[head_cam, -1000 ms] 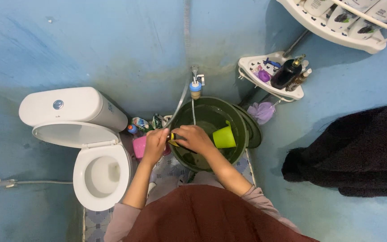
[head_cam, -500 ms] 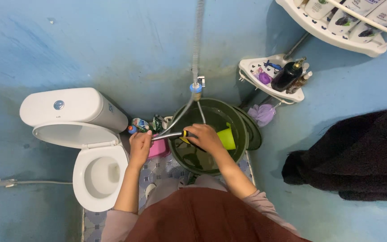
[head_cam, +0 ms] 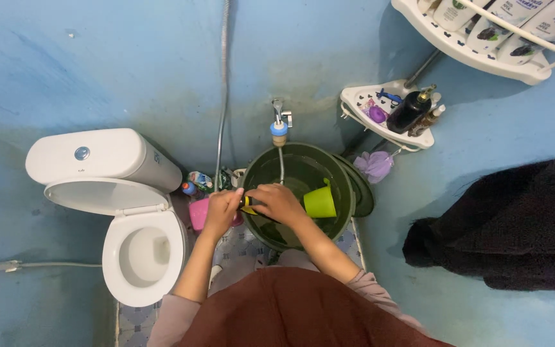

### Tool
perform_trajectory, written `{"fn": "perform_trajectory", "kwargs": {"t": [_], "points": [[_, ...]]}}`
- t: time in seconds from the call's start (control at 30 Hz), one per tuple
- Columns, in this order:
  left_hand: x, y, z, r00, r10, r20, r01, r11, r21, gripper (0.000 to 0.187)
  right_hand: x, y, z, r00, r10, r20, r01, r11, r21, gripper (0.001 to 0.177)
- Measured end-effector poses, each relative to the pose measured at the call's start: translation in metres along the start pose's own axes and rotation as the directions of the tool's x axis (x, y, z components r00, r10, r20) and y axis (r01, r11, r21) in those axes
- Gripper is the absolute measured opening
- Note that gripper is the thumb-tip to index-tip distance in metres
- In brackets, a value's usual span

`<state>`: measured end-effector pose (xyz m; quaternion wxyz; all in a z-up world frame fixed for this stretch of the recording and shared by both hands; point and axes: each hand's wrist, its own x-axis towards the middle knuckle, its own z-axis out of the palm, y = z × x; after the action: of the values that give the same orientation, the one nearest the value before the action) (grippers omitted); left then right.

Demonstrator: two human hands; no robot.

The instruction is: Clean the bidet sprayer hose and various bathroom fixtures.

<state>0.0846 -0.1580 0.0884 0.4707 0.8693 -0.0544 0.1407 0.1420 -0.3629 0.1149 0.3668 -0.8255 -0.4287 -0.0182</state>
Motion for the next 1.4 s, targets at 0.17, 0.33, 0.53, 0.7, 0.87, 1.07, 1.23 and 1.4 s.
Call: {"fn": "perform_trajectory", "kwargs": {"t": [0.17, 0.33, 0.53, 0.7, 0.87, 1.07, 1.23, 1.4], "points": [[-0.005, -0.030, -0.005, 0.994, -0.100, -0.038, 0.100, 0.995, -0.004, 0.050, -0.003, 0.020, 0.005, 1.000, 0.019, -0.007, -0.019, 1.000, 0.022, 0.033], [-0.010, -0.029, -0.020, 0.980, -0.180, -0.086, 0.184, 0.982, 0.034, 0.051, -0.011, 0.039, 0.008, 0.999, 0.032, -0.018, -0.032, 0.999, 0.017, 0.035], [-0.007, 0.000, -0.028, 0.984, -0.155, -0.087, 0.162, 0.983, 0.080, 0.043, -0.012, 0.056, 0.016, 0.989, 0.138, 0.050, -0.140, 0.990, 0.025, 0.035], [-0.002, 0.009, -0.018, 0.959, -0.259, 0.115, 0.254, 0.966, 0.056, 0.031, -0.009, 0.064, 0.019, 0.993, 0.115, 0.009, -0.115, 0.991, 0.068, 0.037], [0.000, -0.003, -0.008, 0.938, -0.292, 0.184, 0.283, 0.956, 0.076, 0.029, 0.010, 0.066, 0.039, 0.995, 0.091, 0.037, -0.094, 0.991, 0.091, 0.036], [0.006, -0.033, -0.022, 0.965, -0.257, 0.046, 0.256, 0.967, 0.018, 0.027, 0.044, 0.086, 0.097, 0.998, 0.064, -0.002, -0.062, 0.982, 0.181, 0.041], [0.012, -0.048, -0.057, 0.984, -0.127, -0.122, 0.144, 0.979, 0.142, 0.021, 0.085, 0.080, 0.132, 0.996, 0.073, -0.055, -0.054, 0.957, 0.286, 0.036], [0.016, -0.075, -0.105, 0.924, -0.308, -0.227, 0.343, 0.930, 0.136, 0.024, 0.130, 0.054, 0.131, 0.985, 0.148, 0.087, -0.168, 0.938, 0.304, 0.041]]}}
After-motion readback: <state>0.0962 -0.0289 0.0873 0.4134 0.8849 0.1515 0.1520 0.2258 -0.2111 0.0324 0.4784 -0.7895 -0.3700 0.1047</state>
